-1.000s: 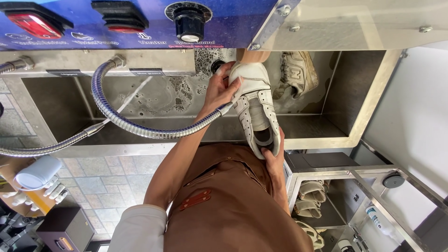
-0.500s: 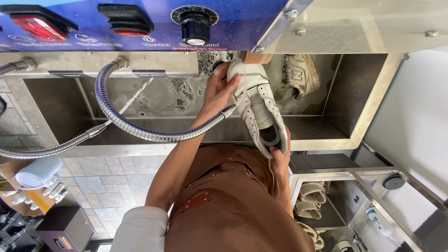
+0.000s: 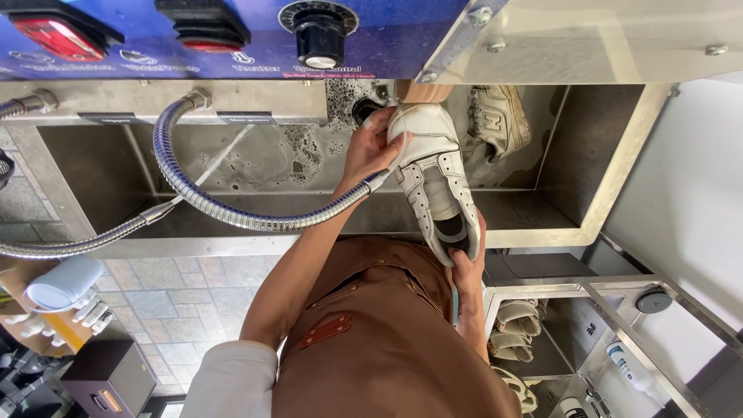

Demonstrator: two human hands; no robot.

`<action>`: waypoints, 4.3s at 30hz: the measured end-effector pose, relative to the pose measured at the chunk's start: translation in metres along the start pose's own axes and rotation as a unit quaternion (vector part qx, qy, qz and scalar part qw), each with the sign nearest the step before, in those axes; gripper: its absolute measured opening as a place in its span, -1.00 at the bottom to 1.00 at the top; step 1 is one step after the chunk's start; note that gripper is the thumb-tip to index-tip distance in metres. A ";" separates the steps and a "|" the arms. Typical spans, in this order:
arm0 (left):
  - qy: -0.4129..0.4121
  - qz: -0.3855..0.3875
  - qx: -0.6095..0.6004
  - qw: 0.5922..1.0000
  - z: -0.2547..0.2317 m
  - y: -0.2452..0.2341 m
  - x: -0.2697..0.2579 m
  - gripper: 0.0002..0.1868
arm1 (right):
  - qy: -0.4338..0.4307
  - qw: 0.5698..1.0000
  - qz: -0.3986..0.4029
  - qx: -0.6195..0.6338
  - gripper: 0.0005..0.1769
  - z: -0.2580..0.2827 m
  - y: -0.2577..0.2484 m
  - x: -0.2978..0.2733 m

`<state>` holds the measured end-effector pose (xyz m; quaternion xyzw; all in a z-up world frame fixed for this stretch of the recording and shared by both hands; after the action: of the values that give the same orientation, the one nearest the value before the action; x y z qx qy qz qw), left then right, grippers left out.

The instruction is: The recorder is cleaning a white sneaker using a scrub brush and a spray nozzle at a specialized washing station.

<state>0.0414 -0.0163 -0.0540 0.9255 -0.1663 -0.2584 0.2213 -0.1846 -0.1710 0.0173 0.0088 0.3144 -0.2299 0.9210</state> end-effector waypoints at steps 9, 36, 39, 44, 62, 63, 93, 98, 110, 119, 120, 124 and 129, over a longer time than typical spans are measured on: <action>-0.016 0.000 -0.068 0.998 -0.047 0.018 -0.049 -0.40 | 0.026 1.000 0.005 -0.006 0.11 -0.005 -0.005 0.000; -0.043 0.003 0.222 0.974 -0.017 -0.008 -0.019 0.00 | 0.129 0.984 0.092 -0.077 0.06 -0.043 0.013 0.004; -0.024 0.007 0.241 0.970 -0.001 -0.018 -0.006 -0.06 | 0.099 0.981 0.128 -0.109 0.07 -0.035 0.022 0.003; -0.021 0.021 0.252 0.967 0.000 -0.017 0.012 -0.14 | 0.074 0.962 0.207 -0.160 0.08 -0.057 0.024 0.003; -0.062 0.030 0.286 0.956 -0.023 0.003 0.021 -0.20 | 0.062 0.928 0.270 -0.251 -0.09 -0.029 0.039 0.006; -0.061 0.030 0.286 0.956 -0.021 0.001 0.019 -0.20 | 0.061 0.928 0.270 -0.252 -0.09 -0.035 0.035 0.013; -0.113 -0.069 0.236 0.963 -0.076 -0.064 -0.146 0.02 | 0.042 0.931 0.111 0.344 -0.40 0.048 0.135 0.122; -0.054 -0.115 0.277 0.952 -0.121 -0.056 -0.135 -0.18 | 0.044 0.929 0.112 0.349 -0.40 0.061 0.134 0.116; -0.019 -0.090 0.275 0.957 -0.135 -0.083 -0.094 -0.26 | 0.049 0.953 0.098 0.283 -0.34 0.070 0.127 0.125; -0.058 -0.063 0.284 0.955 -0.148 -0.085 -0.087 -0.12 | 0.065 0.925 0.043 0.371 -0.44 0.068 0.130 0.130; -0.058 -0.063 0.285 0.955 -0.144 -0.087 -0.093 -0.12 | 0.065 0.925 0.044 0.371 -0.44 0.068 0.130 0.130; -0.038 -0.102 0.145 0.983 -0.123 -0.095 -0.104 0.02 | 0.073 0.907 0.041 0.413 -0.48 0.067 0.126 0.138; -0.042 -0.156 0.051 0.985 -0.096 -0.101 -0.117 0.11 | 0.050 0.921 0.063 0.381 -0.45 0.070 0.123 0.130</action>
<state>0.0193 0.1499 0.0170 0.9385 -0.0421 -0.3199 0.1231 -0.0012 -0.1270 -0.0183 0.3905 0.2473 -0.2729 0.8437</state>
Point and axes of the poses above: each hand's wrist, its own x-axis towards the middle knuckle, its own y-axis out of the palm, z = x × y, the point moved 2 cm from there along x, towards the middle knuckle, and after that the axes turned 13 degrees about -x, right-handed, at the moved point
